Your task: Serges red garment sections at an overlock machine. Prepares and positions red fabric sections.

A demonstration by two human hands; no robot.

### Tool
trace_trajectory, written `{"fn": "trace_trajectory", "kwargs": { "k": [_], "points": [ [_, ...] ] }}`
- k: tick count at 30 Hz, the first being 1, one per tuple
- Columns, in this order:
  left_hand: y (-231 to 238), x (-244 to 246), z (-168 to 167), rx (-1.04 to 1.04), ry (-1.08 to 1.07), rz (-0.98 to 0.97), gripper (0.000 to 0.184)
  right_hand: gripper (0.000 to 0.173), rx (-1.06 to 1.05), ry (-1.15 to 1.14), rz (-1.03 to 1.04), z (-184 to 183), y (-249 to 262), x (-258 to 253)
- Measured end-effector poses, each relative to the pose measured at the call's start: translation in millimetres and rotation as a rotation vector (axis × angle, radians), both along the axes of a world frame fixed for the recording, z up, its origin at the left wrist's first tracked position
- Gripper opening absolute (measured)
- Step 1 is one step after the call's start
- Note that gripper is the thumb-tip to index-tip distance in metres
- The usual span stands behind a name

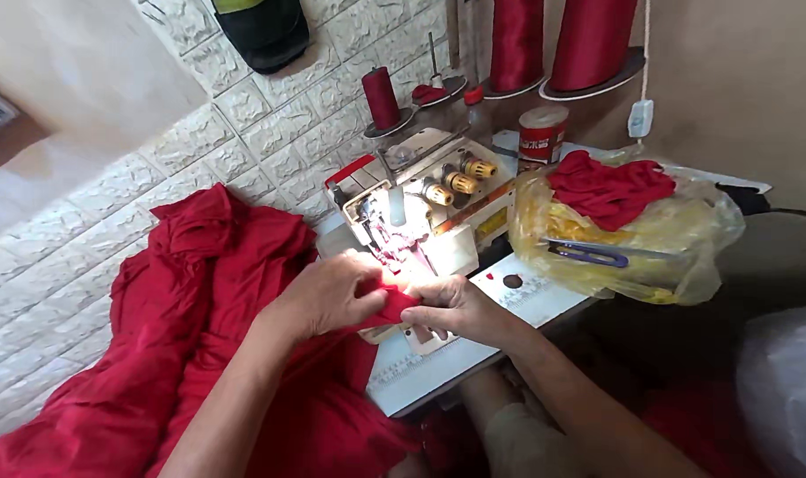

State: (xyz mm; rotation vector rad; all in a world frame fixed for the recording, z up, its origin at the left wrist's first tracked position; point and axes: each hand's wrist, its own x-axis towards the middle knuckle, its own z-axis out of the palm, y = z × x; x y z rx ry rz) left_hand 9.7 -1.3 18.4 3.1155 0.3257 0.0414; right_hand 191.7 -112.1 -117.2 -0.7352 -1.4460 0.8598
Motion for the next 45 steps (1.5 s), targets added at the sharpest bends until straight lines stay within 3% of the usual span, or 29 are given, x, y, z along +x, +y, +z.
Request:
{"fn": "trace_trajectory", "kwargs": {
  "k": [2, 5, 8, 11, 15, 18, 23, 31, 35, 45],
  "points": [
    [9.3, -2.9, 3.4, 0.018, -0.015, 0.035, 0.028, 0.014, -0.009, 0.010, -0.009, 1.7, 0.6, 0.1],
    [14.1, -5.8, 3.8, -0.147, -0.088, 0.000, 0.027, 0.014, -0.034, 0.018, -0.017, 5.0, 1.1, 0.8],
    [15.2, -9.8, 0.0, -0.050, -0.118, -0.012, 0.029, 0.014, -0.049, 0.030, -0.007, 6.2, 3.1, 0.8],
    [-1.9, -11.6, -3.7, -0.087, -0.223, 0.016, 0.024, 0.011, -0.035, 0.048, -0.044, 5.1, 5.0, -0.4],
    [-26.4, -7.8, -22.1, -0.126, -0.225, -0.035, 0.026, 0.017, 0.183, -0.250, -0.367, 4.5, -5.1, -7.9],
    [-25.4, -7.9, -44.8, -0.086, -0.219, 0.028, 0.038, 0.018, 0.277, -0.417, -0.615, 0.3, -16.8, -18.8],
    [-33.4, -11.0, -66.1, 0.111, -0.360, 0.103, 0.026, 0.021, 0.285, -0.436, -0.756, -9.6, -17.3, -23.4],
    [-45.1, -6.8, -83.5, 0.114, -0.537, 0.287, 0.029, 0.019, 0.313, -0.624, -1.065, -7.4, -2.6, -25.9],
    [-44.7, -0.8, -82.9, 0.151, -0.536, 0.339, 0.029, 0.025, 0.244, -0.685, -1.003, -2.1, -5.7, -26.3],
    [-39.3, 10.1, -79.3, 0.083, -0.503, 0.566, 0.031, 0.025, 0.225, -0.521, -0.869, -8.1, -15.6, -32.2]
  ]
}}
